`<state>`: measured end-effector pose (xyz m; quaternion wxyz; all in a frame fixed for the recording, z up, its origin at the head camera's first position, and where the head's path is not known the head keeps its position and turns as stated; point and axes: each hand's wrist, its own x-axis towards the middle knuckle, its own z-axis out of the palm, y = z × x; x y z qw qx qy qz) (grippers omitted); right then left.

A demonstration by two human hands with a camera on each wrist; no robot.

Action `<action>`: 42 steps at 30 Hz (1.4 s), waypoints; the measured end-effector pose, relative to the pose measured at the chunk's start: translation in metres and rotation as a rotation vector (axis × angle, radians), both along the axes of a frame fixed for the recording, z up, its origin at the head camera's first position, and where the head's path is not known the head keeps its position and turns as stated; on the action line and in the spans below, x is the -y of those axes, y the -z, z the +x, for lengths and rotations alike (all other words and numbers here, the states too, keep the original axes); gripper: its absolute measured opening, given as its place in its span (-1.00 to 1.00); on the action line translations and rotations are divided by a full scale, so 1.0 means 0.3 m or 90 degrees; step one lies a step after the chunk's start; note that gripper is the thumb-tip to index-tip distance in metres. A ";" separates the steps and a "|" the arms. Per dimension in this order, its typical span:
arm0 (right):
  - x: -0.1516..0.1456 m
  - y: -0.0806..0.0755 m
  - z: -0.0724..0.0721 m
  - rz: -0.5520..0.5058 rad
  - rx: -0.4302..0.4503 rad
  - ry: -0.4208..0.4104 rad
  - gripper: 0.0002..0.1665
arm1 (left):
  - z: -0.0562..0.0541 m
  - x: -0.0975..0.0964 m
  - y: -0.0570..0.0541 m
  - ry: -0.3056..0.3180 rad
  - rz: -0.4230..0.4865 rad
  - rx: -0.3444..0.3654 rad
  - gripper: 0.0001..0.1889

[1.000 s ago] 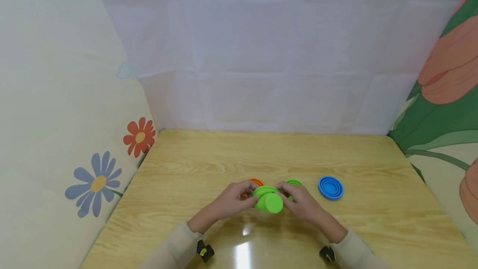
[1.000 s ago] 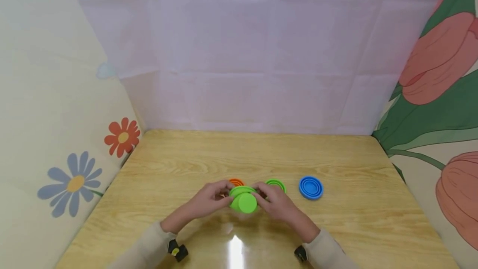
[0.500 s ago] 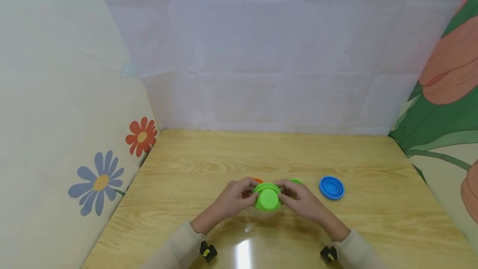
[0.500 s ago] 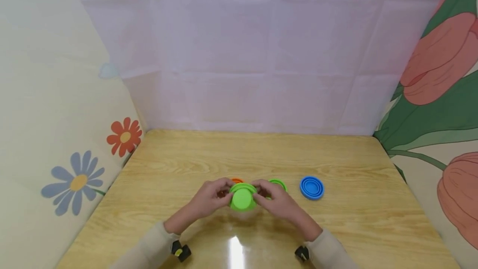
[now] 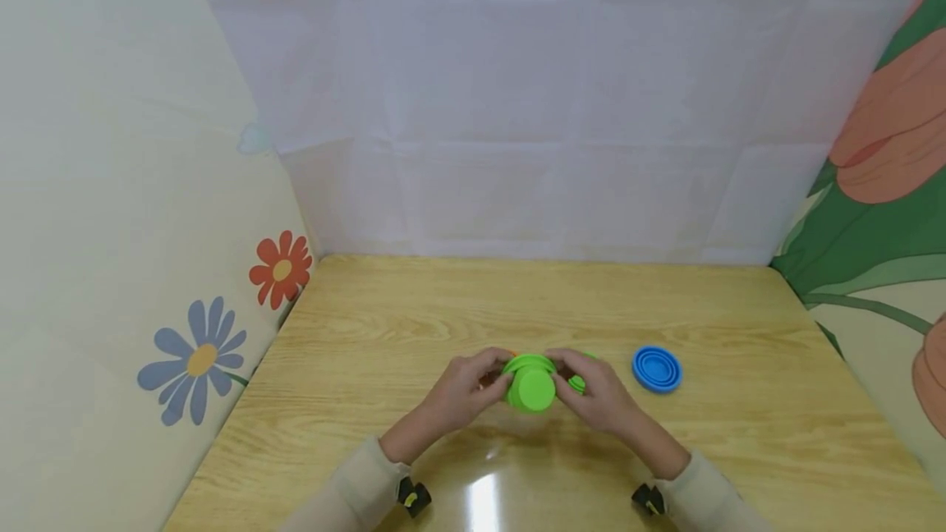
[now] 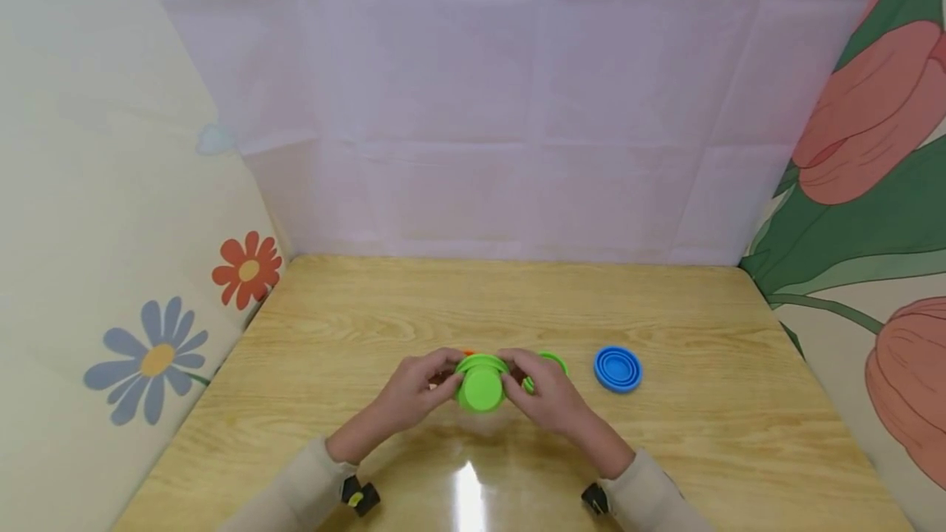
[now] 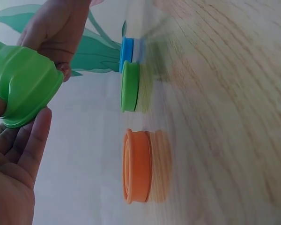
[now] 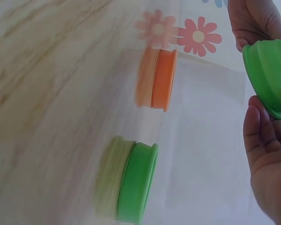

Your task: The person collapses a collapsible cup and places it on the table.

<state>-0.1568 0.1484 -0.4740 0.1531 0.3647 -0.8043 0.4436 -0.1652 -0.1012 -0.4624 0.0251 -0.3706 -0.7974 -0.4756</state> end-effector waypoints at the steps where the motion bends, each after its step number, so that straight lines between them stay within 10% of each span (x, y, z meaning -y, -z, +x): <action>1: 0.000 0.000 0.000 0.000 -0.005 0.004 -0.64 | 0.000 0.000 0.000 0.002 0.003 0.003 -0.77; 21: 0.004 0.000 0.000 -0.019 0.041 0.001 -0.60 | -0.007 0.000 0.008 0.044 0.040 0.048 -0.79; 33: -0.006 -0.011 0.012 -0.169 0.275 -0.084 -0.57 | -0.001 0.004 0.006 0.001 0.078 0.074 -0.81; 42: -0.012 -0.024 0.001 -0.093 0.296 -0.080 -0.63 | 0.000 -0.007 -0.003 0.047 0.046 0.170 -0.81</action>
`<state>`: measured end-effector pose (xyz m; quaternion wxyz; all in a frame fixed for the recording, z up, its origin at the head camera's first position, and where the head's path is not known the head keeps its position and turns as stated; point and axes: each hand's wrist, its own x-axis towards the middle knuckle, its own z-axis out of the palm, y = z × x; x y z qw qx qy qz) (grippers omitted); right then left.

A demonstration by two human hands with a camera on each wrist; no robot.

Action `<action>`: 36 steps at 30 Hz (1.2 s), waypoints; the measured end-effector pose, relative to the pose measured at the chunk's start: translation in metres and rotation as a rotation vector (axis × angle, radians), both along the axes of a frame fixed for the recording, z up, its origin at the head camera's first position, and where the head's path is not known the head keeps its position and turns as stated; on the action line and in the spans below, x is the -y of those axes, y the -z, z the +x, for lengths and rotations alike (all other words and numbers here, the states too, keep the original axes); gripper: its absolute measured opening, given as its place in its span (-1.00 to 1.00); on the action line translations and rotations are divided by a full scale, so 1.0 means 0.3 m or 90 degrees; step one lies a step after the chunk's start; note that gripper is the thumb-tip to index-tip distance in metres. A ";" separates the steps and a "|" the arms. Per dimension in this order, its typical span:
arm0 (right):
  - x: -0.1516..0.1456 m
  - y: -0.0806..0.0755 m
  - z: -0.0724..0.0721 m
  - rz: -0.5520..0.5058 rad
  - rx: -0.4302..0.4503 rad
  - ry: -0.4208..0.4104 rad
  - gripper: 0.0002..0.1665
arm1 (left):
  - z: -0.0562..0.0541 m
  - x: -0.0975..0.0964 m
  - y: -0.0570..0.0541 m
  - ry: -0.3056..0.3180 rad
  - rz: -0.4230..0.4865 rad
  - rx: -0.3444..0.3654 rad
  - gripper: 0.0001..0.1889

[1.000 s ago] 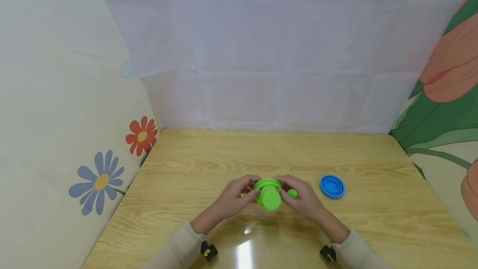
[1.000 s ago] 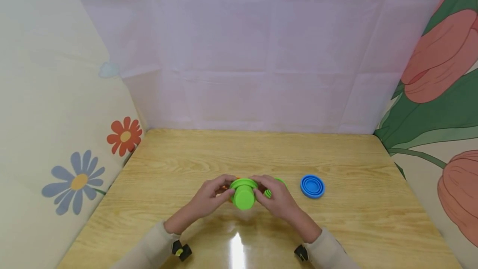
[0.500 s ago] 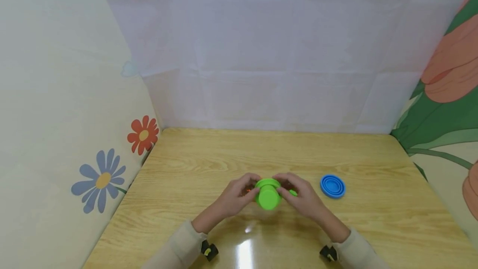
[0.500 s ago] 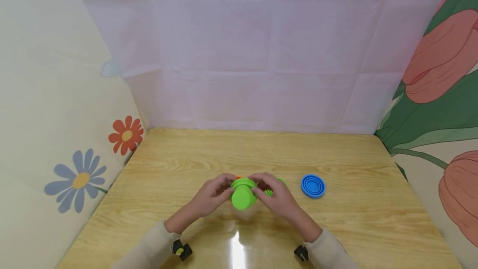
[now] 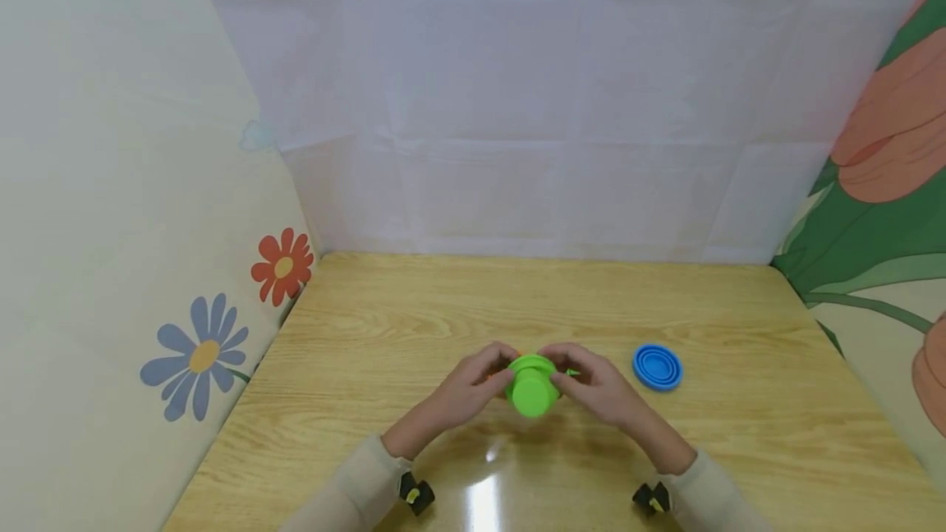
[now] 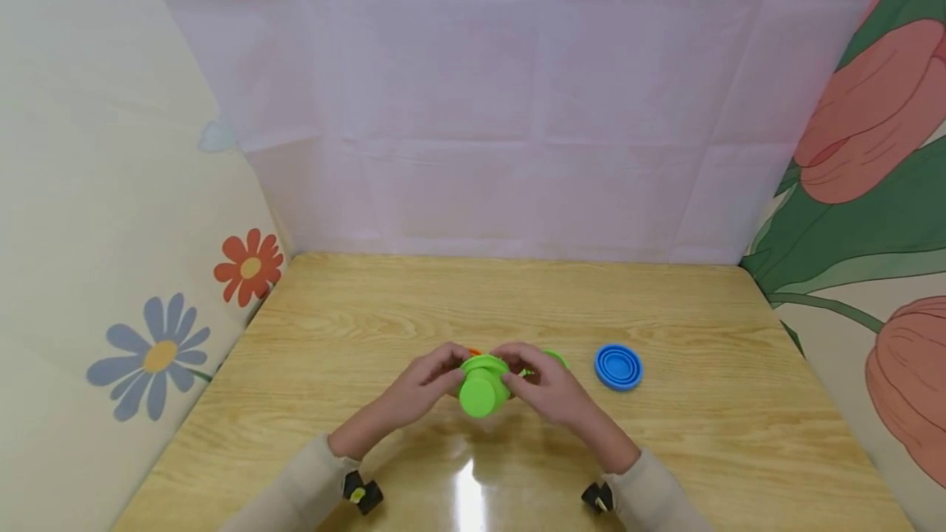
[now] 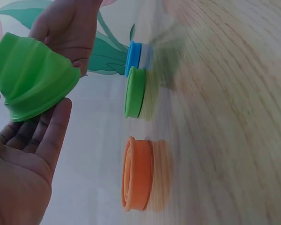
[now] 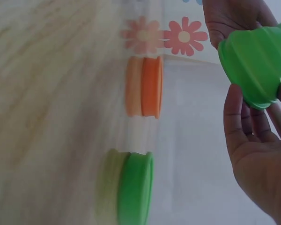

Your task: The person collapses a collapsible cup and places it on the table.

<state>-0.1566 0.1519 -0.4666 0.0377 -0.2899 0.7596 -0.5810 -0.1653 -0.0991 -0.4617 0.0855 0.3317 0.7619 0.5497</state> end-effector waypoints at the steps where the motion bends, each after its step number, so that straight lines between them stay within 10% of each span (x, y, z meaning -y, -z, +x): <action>1: -0.001 -0.003 -0.004 0.018 -0.011 -0.001 -0.64 | 0.000 -0.003 -0.002 0.000 -0.006 0.012 -0.80; 8: -0.003 -0.022 -0.027 0.096 -0.070 -0.010 -0.69 | -0.009 -0.011 -0.005 0.007 -0.023 0.060 -0.78; 21: -0.019 -0.006 -0.020 -0.029 0.071 0.001 -0.58 | -0.016 -0.006 0.003 -0.076 0.029 0.033 -0.78; 36: -0.001 -0.034 -0.010 0.017 0.107 -0.026 -0.54 | -0.017 -0.013 -0.021 -0.015 -0.039 0.161 -0.64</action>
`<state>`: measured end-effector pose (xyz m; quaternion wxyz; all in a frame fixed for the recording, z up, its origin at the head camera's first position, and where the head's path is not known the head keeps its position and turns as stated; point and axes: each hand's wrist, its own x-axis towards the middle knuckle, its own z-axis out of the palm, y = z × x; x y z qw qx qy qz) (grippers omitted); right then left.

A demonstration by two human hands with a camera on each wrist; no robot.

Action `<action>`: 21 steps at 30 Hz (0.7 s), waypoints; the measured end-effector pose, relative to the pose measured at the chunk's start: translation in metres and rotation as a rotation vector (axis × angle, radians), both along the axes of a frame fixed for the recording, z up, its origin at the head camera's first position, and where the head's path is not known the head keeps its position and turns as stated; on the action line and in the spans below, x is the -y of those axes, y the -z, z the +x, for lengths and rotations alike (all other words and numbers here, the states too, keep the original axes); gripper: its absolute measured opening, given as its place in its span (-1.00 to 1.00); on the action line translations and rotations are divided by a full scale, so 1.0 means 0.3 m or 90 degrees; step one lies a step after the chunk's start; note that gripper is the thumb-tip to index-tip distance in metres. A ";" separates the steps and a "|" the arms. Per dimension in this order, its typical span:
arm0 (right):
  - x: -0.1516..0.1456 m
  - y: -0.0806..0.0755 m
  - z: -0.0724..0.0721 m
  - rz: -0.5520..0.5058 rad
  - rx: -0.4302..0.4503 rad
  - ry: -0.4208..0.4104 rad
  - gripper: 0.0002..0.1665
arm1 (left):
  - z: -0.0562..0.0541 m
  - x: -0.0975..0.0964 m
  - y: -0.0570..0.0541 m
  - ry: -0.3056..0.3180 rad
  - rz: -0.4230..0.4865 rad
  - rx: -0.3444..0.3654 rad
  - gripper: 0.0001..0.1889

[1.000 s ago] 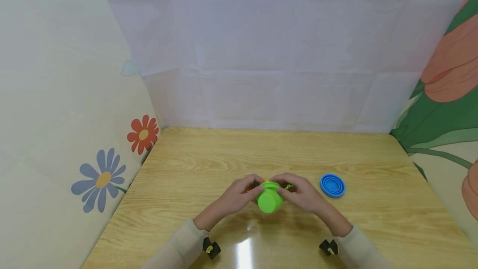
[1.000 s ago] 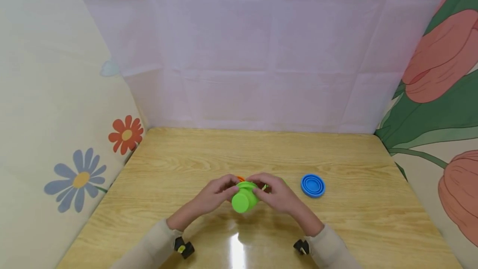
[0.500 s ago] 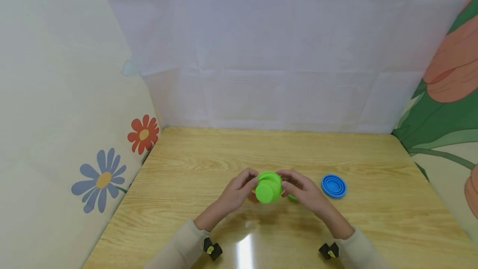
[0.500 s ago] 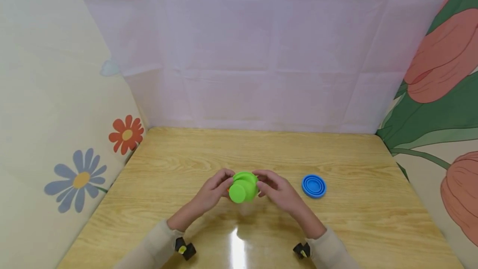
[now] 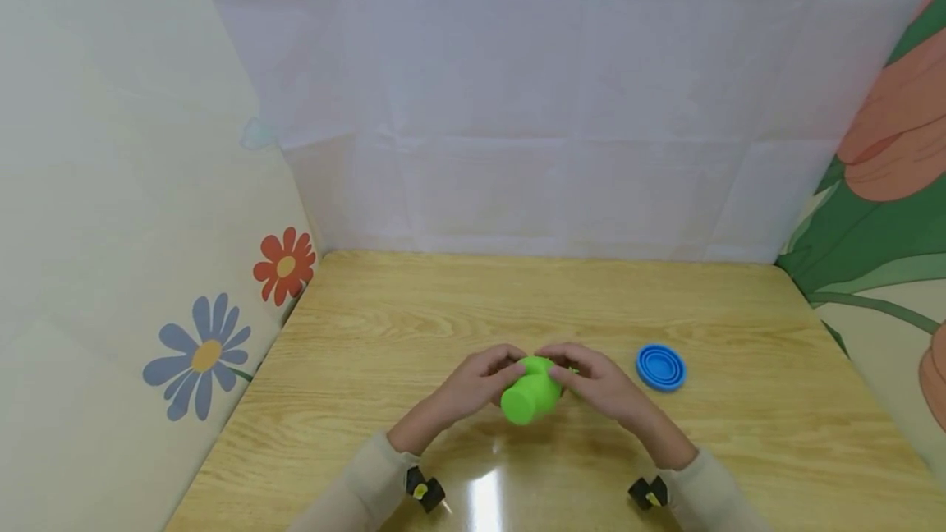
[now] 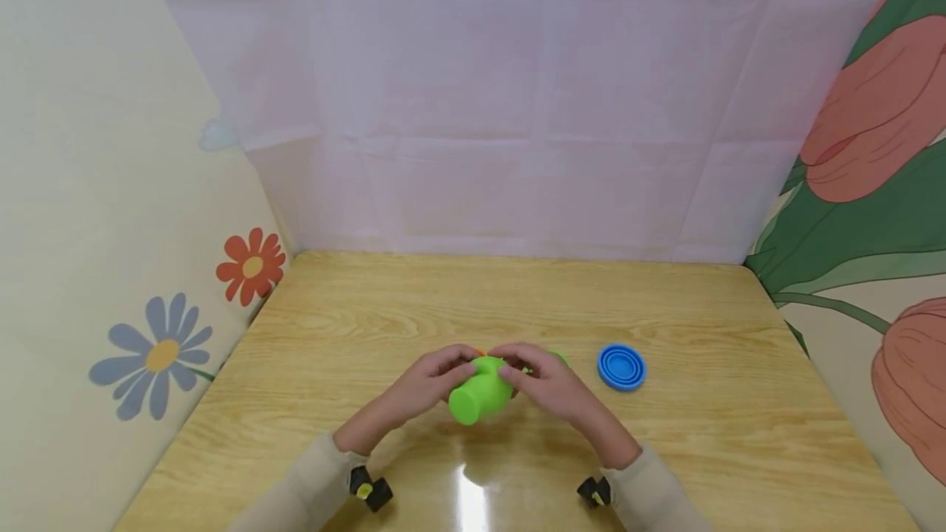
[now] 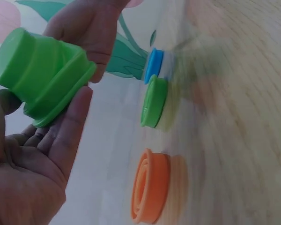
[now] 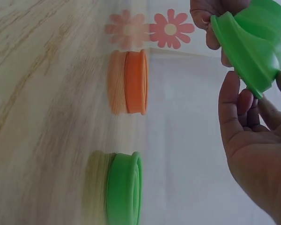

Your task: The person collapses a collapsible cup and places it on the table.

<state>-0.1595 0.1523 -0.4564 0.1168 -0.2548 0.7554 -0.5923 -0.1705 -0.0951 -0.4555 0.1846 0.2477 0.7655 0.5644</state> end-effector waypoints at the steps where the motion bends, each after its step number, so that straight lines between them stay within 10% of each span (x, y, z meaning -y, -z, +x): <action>1: 0.003 -0.001 0.002 0.001 0.008 0.001 -0.52 | -0.002 0.002 -0.002 -0.003 -0.008 0.000 -0.64; 12: 0.011 0.023 0.005 -0.089 0.003 -0.002 -0.42 | -0.010 -0.001 -0.016 -0.128 0.047 0.029 -0.63; 21: 0.005 0.031 -0.001 -0.090 -0.004 0.039 -0.47 | -0.014 0.007 0.008 -0.096 0.049 -0.040 -0.59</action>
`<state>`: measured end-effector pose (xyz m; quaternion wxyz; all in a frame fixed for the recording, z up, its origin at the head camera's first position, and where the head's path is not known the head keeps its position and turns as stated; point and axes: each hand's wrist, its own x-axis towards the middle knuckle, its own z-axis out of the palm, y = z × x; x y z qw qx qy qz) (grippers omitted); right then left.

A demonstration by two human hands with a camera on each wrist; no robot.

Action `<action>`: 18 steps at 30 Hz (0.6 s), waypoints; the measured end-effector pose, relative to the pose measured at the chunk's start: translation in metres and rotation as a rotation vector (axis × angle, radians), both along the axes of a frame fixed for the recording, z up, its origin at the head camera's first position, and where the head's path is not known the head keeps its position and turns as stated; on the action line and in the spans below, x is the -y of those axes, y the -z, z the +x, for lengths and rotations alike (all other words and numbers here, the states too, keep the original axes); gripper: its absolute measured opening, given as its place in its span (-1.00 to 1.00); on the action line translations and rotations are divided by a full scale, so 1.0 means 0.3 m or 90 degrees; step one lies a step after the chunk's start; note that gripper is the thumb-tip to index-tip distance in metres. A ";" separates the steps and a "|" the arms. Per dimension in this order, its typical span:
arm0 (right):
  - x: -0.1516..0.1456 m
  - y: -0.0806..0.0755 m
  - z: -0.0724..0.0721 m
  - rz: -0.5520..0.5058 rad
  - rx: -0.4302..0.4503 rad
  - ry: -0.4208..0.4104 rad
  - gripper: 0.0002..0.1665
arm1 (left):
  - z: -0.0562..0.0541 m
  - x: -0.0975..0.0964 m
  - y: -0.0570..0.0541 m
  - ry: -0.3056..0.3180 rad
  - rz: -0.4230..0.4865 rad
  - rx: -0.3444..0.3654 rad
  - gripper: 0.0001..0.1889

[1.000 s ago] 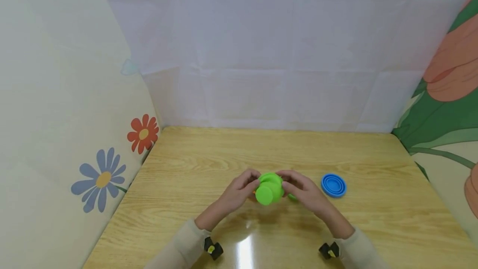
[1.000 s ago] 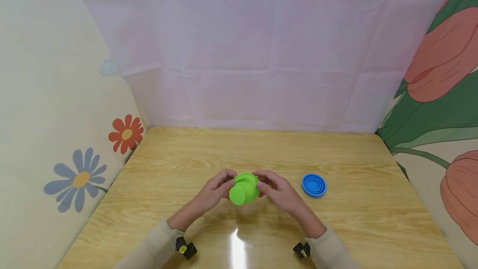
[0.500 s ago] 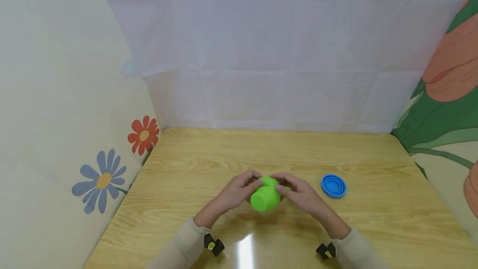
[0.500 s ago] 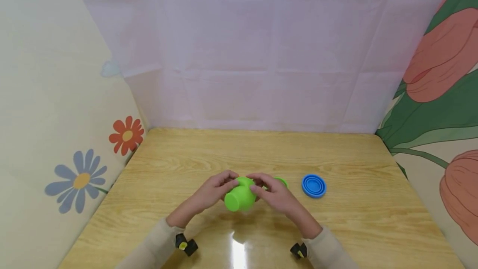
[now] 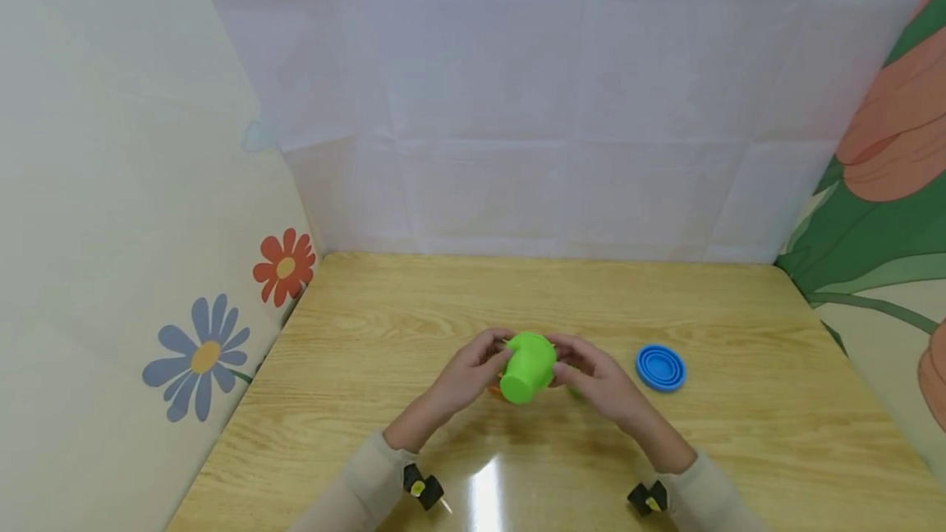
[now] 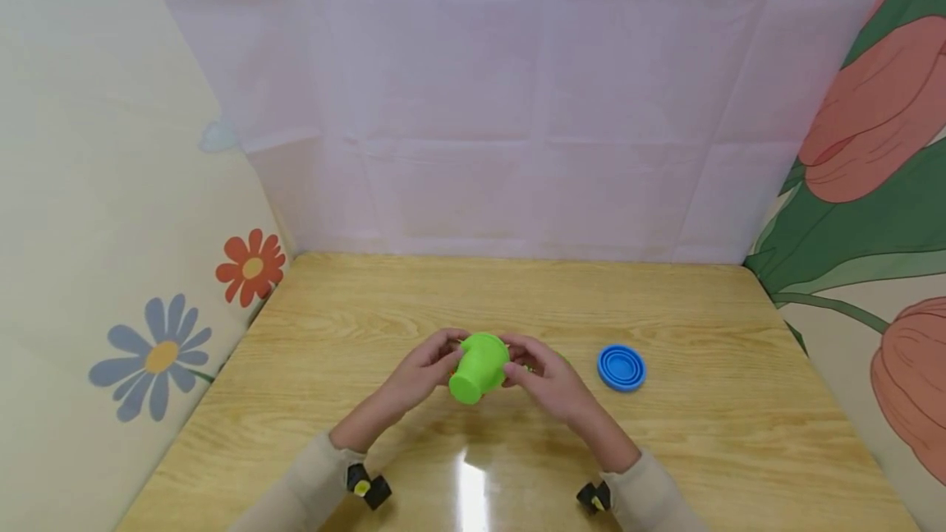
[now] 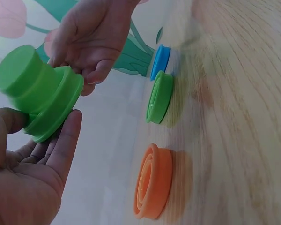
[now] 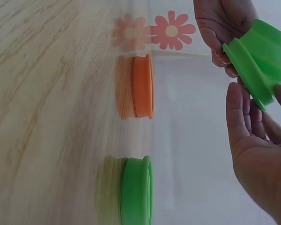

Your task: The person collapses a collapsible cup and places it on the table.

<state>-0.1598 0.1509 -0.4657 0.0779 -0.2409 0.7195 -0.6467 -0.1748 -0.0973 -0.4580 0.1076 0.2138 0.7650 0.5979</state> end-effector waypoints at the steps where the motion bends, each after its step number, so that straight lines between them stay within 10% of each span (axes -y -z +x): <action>1: -0.001 0.000 0.000 -0.002 0.005 0.005 -0.47 | 0.000 0.001 0.000 0.001 -0.001 -0.003 -0.60; 18: -0.002 0.014 -0.012 0.000 0.065 0.007 -0.49 | 0.002 -0.007 0.011 -0.001 0.000 0.082 -0.69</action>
